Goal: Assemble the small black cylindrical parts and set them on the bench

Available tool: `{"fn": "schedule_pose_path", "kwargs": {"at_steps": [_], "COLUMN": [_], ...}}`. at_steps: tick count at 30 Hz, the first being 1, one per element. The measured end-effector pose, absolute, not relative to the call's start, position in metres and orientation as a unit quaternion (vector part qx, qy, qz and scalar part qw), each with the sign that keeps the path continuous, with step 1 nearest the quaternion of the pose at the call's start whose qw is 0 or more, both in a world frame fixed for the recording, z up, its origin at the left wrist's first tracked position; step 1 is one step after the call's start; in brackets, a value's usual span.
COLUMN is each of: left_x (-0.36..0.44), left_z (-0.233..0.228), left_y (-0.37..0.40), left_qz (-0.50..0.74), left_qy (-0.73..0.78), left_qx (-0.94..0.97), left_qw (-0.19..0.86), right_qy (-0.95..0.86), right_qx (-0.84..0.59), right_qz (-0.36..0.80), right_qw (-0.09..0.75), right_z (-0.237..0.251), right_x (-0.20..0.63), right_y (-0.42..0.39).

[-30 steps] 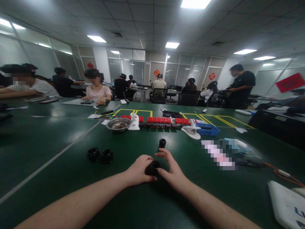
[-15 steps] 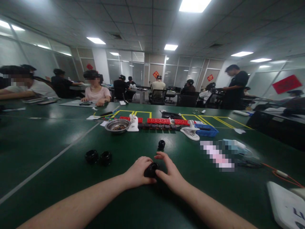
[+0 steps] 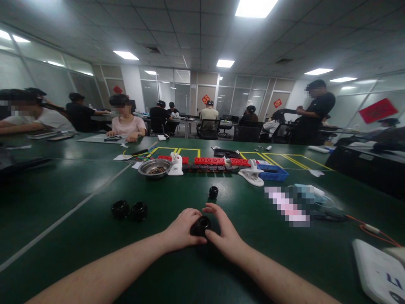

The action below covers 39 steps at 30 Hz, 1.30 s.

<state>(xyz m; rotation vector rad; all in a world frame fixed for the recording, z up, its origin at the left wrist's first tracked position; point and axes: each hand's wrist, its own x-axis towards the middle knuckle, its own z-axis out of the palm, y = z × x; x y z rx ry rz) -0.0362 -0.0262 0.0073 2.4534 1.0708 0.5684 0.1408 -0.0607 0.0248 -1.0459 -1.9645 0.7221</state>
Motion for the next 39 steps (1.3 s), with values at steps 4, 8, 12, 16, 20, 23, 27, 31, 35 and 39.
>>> {"fn": "schedule_pose_path", "kwargs": {"at_steps": [4,8,12,16,20,23,27,31,35,39], "left_x": [-0.037,-0.036,-0.036,-0.037,-0.037,-0.036,-0.036,-0.036,-0.036,-0.035], "left_z": [0.009,0.007,0.003,0.003,0.005,0.005,0.006,0.009,0.012,0.009], "left_y": [-0.026,-0.025,-0.025,-0.024,-0.025,-0.025,-0.026,-0.027,-0.027,-0.028], "left_qz": [0.198,0.205,0.21,0.215,0.207,0.211,0.211,0.205,0.193,0.202], "left_qy": [0.383,0.38,0.378,0.385,0.382,0.385,0.391,0.389,0.387,0.384], "left_qx": [0.879,0.879,0.88,0.875,0.878,0.876,0.871,0.873,0.877,0.878], "left_qw": [0.204,0.201,0.196,0.199,0.199,0.2,0.21,0.212,0.209,0.201], "right_qy": [-0.766,-0.755,-0.756,-0.785,-0.761,-0.747,-0.76,-0.777,-0.75,-0.74], "right_qx": [-0.442,-0.473,-0.466,-0.418,-0.461,-0.484,-0.461,-0.434,-0.472,-0.491], "right_qz": [0.261,0.238,0.228,0.239,0.227,0.21,0.212,0.224,0.212,0.19], "right_qw": [0.386,0.387,0.399,0.389,0.395,0.404,0.406,0.397,0.411,0.419], "right_z": [0.018,0.011,0.012,0.017,0.018,0.015,0.014,0.016,0.016,0.013], "right_x": [0.141,0.135,0.132,0.137,0.137,0.133,0.132,0.138,0.137,0.132], "right_y": [-0.059,-0.056,-0.058,-0.062,-0.062,-0.061,-0.06,-0.062,-0.061,-0.06]}}
